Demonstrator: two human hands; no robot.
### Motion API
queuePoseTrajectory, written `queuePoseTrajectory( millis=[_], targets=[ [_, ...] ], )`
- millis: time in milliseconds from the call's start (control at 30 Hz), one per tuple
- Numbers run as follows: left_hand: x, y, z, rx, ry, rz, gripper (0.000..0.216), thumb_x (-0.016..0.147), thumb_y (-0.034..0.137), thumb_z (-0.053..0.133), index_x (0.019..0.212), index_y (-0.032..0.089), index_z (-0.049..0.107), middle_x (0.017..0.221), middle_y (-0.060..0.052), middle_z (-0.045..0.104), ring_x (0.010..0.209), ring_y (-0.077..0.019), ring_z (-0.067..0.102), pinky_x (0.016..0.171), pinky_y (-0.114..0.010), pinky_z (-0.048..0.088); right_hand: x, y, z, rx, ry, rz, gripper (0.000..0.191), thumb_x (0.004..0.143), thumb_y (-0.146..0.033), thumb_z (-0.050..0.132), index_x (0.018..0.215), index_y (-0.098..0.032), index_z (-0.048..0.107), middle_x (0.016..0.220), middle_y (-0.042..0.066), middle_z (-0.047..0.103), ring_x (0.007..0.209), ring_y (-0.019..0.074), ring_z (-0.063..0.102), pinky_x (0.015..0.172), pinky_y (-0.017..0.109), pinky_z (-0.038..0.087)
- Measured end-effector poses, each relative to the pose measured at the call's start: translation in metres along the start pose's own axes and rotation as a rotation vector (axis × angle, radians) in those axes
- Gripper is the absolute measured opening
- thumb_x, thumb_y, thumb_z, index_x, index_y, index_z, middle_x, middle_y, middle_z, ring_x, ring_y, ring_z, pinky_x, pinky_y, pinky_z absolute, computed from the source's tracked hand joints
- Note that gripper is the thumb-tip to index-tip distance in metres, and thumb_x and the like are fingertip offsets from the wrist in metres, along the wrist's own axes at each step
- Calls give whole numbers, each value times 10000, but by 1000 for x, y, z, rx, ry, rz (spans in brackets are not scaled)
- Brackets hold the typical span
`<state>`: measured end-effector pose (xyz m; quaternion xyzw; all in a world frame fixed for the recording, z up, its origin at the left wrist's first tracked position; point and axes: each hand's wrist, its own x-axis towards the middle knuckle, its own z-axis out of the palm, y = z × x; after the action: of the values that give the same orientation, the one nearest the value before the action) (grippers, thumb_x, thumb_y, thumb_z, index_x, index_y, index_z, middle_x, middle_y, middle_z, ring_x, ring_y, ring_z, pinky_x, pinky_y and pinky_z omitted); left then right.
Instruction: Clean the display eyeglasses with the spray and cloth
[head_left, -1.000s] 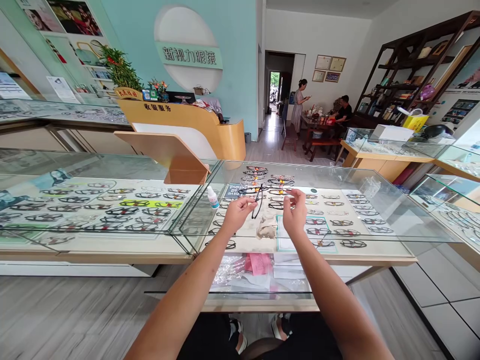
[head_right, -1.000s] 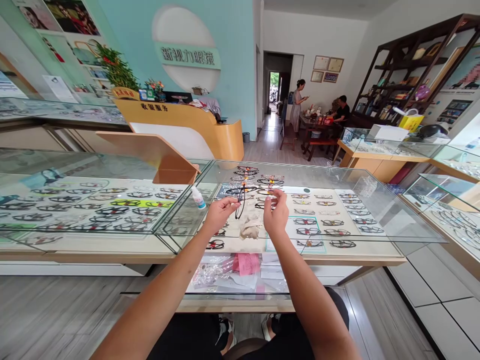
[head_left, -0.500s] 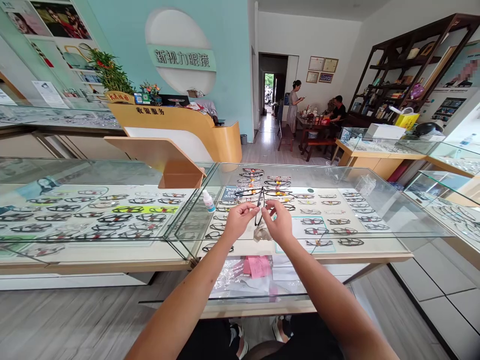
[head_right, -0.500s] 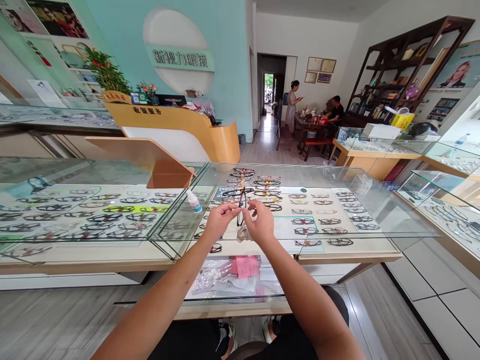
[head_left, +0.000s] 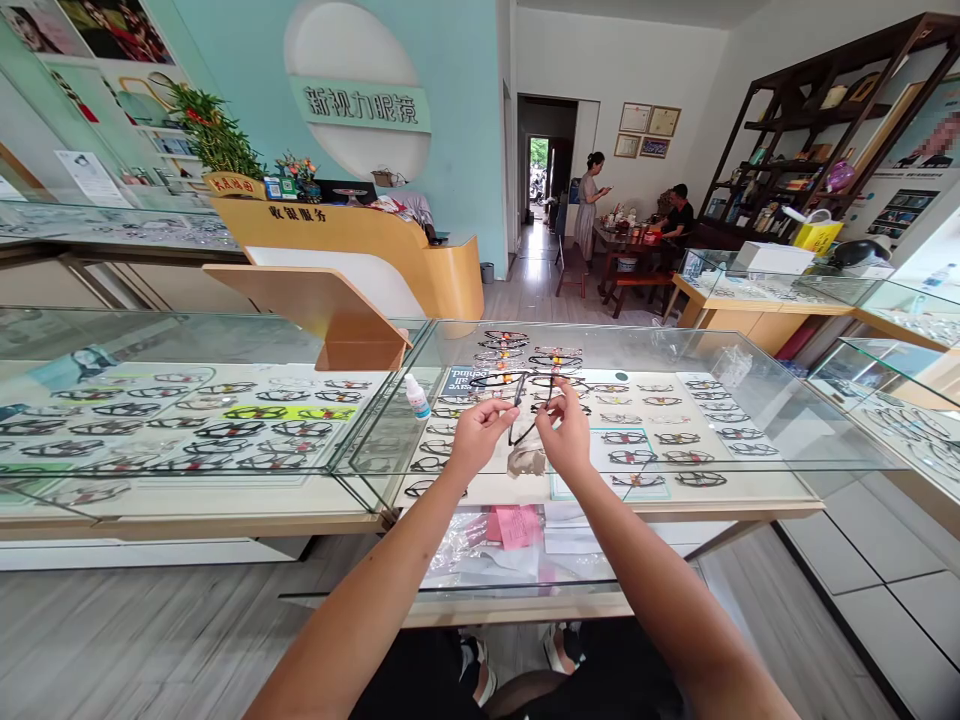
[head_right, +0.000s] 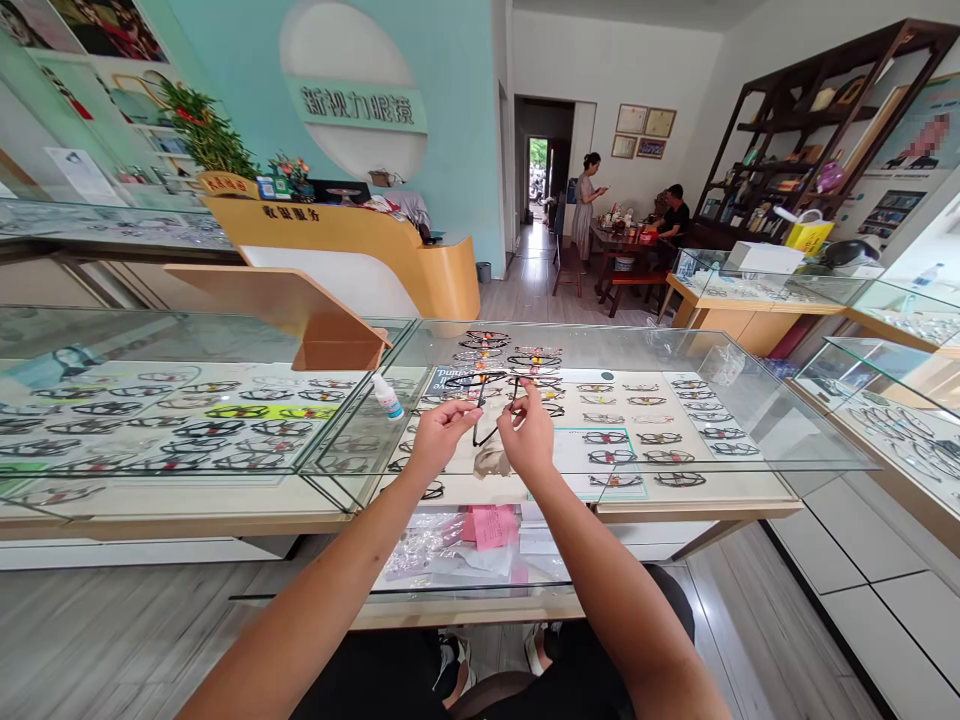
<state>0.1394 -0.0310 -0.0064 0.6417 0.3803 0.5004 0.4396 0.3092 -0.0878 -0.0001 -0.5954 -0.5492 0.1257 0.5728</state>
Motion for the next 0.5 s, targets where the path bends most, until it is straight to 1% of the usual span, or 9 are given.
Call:
queuePoseTrajectory(
  millis=[100,167,267,367,433,500],
  targets=[
    [2,2,-1,-77,58,-38,429,783,607,859,874,193,792,594,71,284,578,-114,264,584,-298,220,3,2,-1,40,30,16,717,904,-287,564,1602,-189,429,868,-22,680,729,187,623,795,343,511],
    [2,5,-1,-133,87,-57,448,753,611,882,864,188,789,597,71,303,584,-110,271,578,-295,222,4,3,-3,76,38,28,744,890,-260,565,1618,-203,422,851,-33,655,725,179,607,783,329,505],
    [3,9,-2,-215,140,-88,485,710,621,915,867,180,787,601,71,338,589,-101,291,573,-284,230,7,6,-5,145,36,65,693,864,-234,584,1554,-220,512,841,-39,618,717,165,572,763,309,495],
    [6,10,-4,-294,211,-133,516,665,620,946,879,176,793,609,67,391,592,-92,315,568,-270,260,9,10,-5,207,37,136,561,865,-266,615,1424,-220,616,851,-36,595,685,146,539,718,295,478],
    [9,8,-6,-353,255,-149,513,639,605,964,861,177,787,607,68,402,588,-87,317,561,-262,279,10,13,-3,246,41,187,525,874,-308,640,1389,-207,631,844,-39,585,655,135,523,705,293,478],
    [11,7,-7,-413,283,-156,506,620,584,979,848,177,779,601,74,396,578,-82,308,551,-258,282,10,16,-2,276,33,226,547,890,-348,650,1413,-193,608,830,-43,582,632,133,510,705,299,490]
  ],
)
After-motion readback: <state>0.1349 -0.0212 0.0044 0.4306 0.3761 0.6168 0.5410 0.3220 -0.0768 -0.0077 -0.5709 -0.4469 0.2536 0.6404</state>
